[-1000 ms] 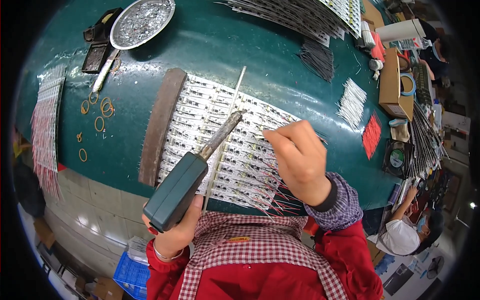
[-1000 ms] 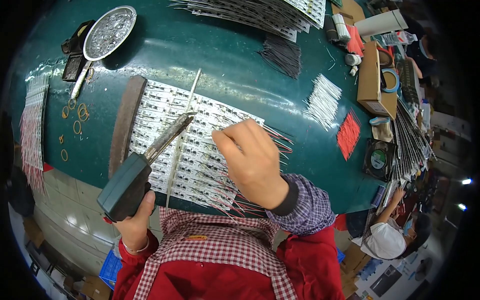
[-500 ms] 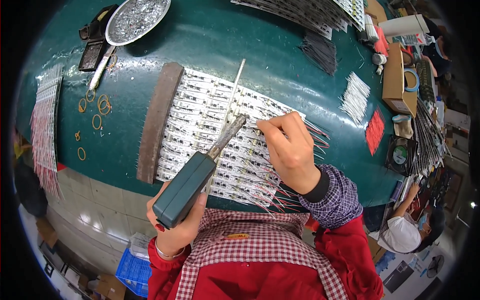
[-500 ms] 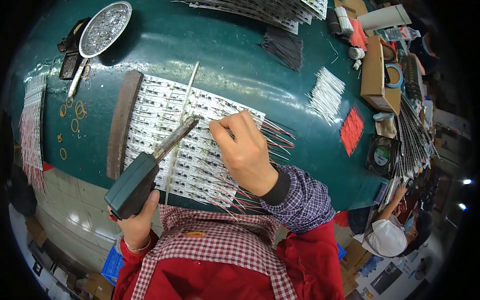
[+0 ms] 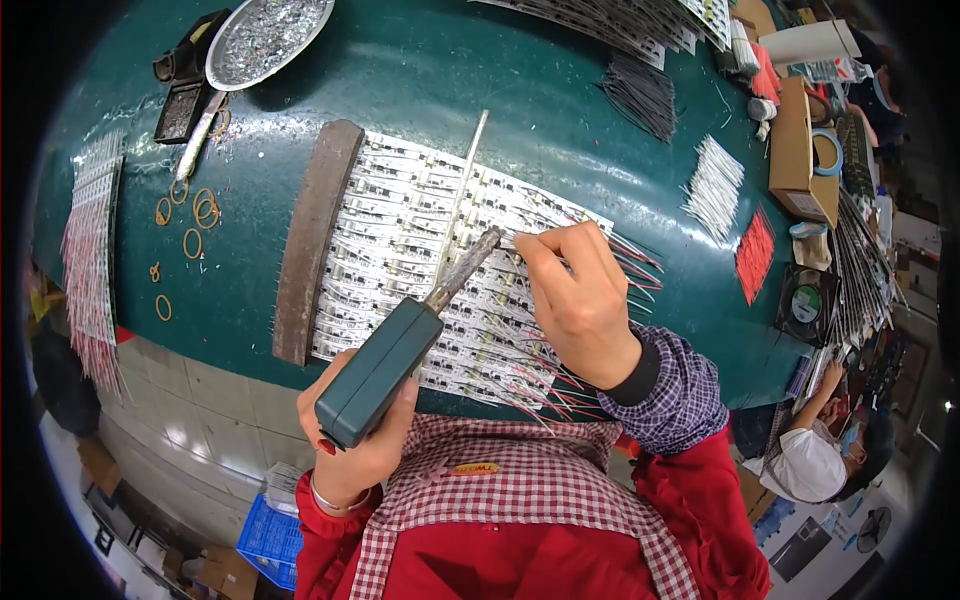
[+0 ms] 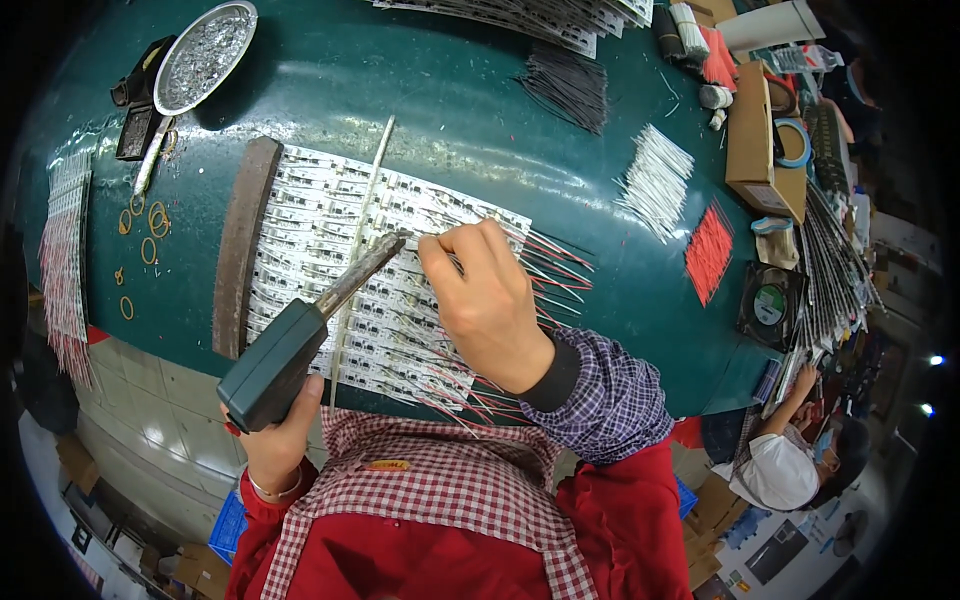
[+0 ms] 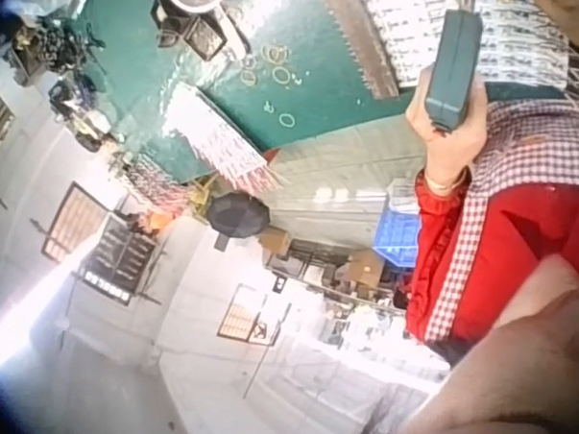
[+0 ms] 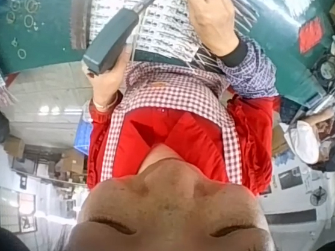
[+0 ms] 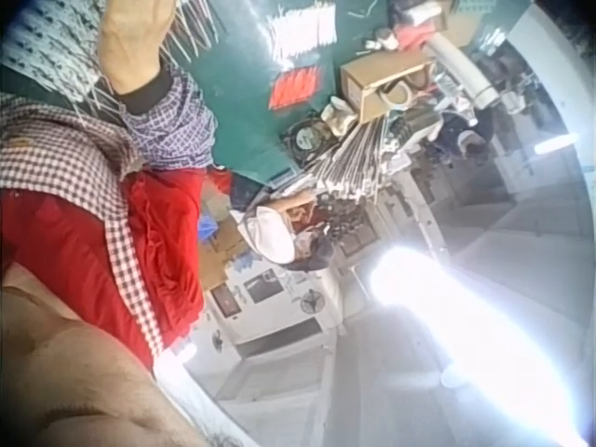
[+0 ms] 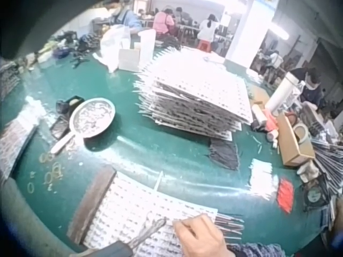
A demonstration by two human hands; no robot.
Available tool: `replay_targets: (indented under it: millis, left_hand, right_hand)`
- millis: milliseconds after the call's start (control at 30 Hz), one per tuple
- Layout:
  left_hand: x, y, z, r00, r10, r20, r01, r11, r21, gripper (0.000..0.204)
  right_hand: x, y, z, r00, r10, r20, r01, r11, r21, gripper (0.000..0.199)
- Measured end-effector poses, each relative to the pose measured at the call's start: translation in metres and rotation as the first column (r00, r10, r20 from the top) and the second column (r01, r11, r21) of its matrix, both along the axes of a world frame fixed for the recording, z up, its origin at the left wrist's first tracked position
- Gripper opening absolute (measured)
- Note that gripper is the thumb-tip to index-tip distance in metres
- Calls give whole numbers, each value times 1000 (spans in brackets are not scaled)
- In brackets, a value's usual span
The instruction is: The person solders wires onto circuit board strips using a soldering iron, picking up wires from the table by hand and positioning them on the boards.
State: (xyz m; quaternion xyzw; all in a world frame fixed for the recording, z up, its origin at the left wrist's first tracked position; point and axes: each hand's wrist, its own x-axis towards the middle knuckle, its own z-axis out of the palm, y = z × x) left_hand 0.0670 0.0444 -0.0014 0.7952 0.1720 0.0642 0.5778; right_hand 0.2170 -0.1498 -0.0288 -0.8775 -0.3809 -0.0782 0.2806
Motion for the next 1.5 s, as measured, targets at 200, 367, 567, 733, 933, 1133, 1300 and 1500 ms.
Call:
replay_targets:
  millis: [200, 367, 567, 733, 933, 1133, 1300, 1500]
  left_hand:
    - [-9, 0, -5, 997, 80, 8, -80, 996, -26, 24]
    - [-12, -1, -10, 990, 122, 74, -120, 992, -24, 25]
    - [-9, -3, -8, 992, 77, 100, -79, 997, 16, 23]
    - [-4, -5, -6, 996, 79, 48, -76, 996, -56, 21]
    - [-1, -5, -5, 998, 43, 51, -41, 998, -40, 19]
    - [0, -5, -3, 997, 61, 43, -59, 997, -42, 19]
    - [-11, -6, -5, 986, 157, 51, -154, 986, -58, 18]
    - [-12, -5, -7, 986, 140, 95, -142, 990, 10, 19]
  right_hand:
    - [-1, -1, -1, 1000, -20, 11, 20, 1000, -2, 32]
    - [-1, -1, -2, 1000, -21, 13, 21, 1000, 2, 32]
    - [-2, 0, -2, 999, -20, 35, 19, 1000, 17, 30]
    - [-2, -1, -3, 999, 4, 51, -4, 1000, 10, 32]
    - [-3, 0, -4, 998, -21, 53, 20, 1000, 15, 31]
    - [-2, -1, -3, 997, -1, 71, 2, 1000, -10, 32]
    - [-3, -1, -4, 997, 1, 75, 0, 1000, -14, 32]
    - [-4, 0, -3, 996, -21, 92, 23, 1000, -21, 32]
